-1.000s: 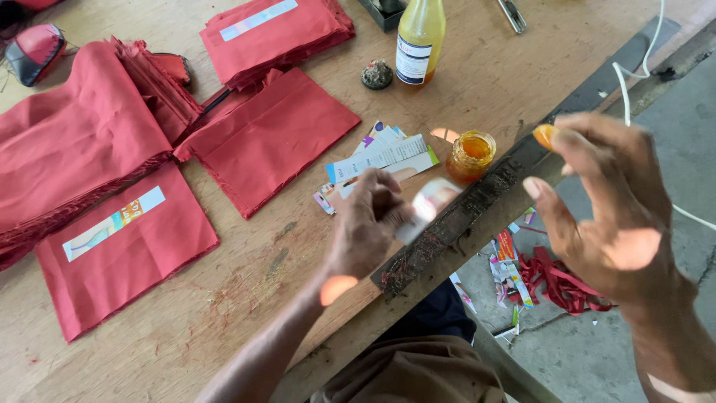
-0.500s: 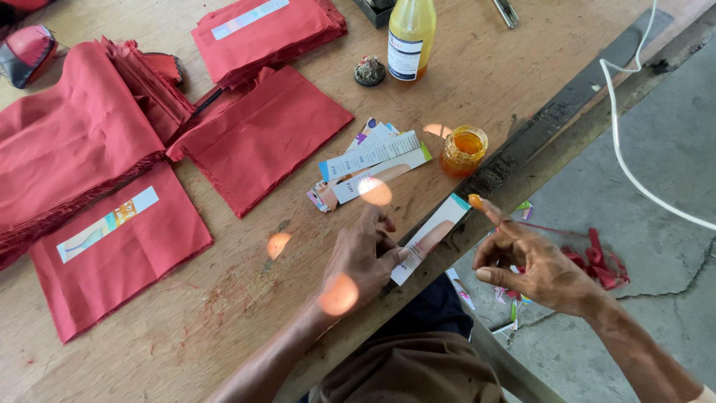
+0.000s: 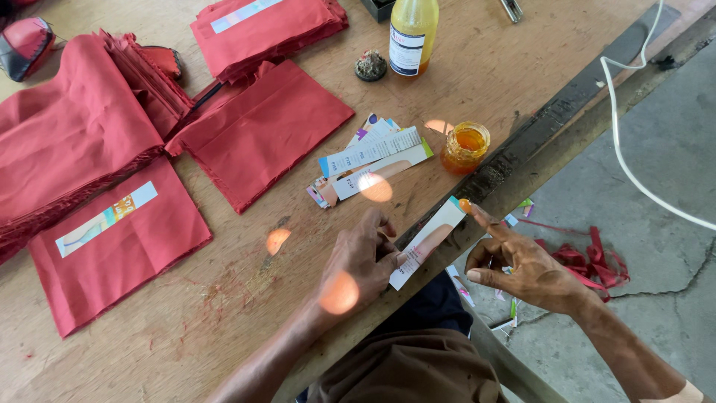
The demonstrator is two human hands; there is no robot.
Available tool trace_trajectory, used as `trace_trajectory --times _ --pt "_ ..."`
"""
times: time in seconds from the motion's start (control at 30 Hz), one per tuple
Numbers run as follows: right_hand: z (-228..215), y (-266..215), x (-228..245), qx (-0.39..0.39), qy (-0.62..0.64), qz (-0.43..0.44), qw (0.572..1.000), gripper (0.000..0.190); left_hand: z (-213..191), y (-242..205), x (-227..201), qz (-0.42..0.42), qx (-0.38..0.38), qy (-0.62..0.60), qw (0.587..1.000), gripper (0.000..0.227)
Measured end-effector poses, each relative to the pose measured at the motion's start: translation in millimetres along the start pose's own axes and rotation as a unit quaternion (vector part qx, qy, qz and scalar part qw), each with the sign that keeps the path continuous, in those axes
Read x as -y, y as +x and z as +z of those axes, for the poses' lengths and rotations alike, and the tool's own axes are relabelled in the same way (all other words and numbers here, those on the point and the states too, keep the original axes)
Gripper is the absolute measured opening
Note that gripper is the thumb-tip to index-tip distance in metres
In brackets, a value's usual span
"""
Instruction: The person applies adhesive using a finger to paper tags and then presses them onto red fabric pieces on a wooden work table.
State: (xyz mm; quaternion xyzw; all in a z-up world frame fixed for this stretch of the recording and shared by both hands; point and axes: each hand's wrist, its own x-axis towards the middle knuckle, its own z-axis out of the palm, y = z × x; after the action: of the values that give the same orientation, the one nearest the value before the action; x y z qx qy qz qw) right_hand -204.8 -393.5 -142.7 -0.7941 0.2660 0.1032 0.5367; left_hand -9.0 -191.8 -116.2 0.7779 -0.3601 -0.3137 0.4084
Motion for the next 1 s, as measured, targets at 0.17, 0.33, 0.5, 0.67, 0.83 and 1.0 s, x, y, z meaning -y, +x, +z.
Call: trace_trajectory --times 0.17,0.33,0.5,0.67,0.83,1.0 --pt "6 -2 8 -0.030 -0.115 -0.050 0.992 0.112 -1 -1 0 0.029 0.002 0.004 1.000 0.035" --pt "28 -9 16 0.005 -0.057 -0.073 0.996 0.109 -6 -8 -2 0.032 -0.020 0.009 0.999 0.033" --pt "53 -17 22 0.029 -0.100 -0.077 0.992 0.106 -22 -34 2 0.040 -0.046 0.069 0.996 0.021" --pt "77 -22 24 0.050 -0.161 -0.092 0.981 0.102 -17 -51 10 0.030 -0.157 0.082 0.984 0.025" --pt "93 -23 22 0.076 -0.182 -0.093 0.976 0.099 -7 -54 21 -0.041 -0.201 0.046 0.978 0.024" --pt "77 -33 18 0.078 -0.044 -0.171 0.981 0.071 4 -55 28 0.022 -0.254 0.099 0.962 0.020"
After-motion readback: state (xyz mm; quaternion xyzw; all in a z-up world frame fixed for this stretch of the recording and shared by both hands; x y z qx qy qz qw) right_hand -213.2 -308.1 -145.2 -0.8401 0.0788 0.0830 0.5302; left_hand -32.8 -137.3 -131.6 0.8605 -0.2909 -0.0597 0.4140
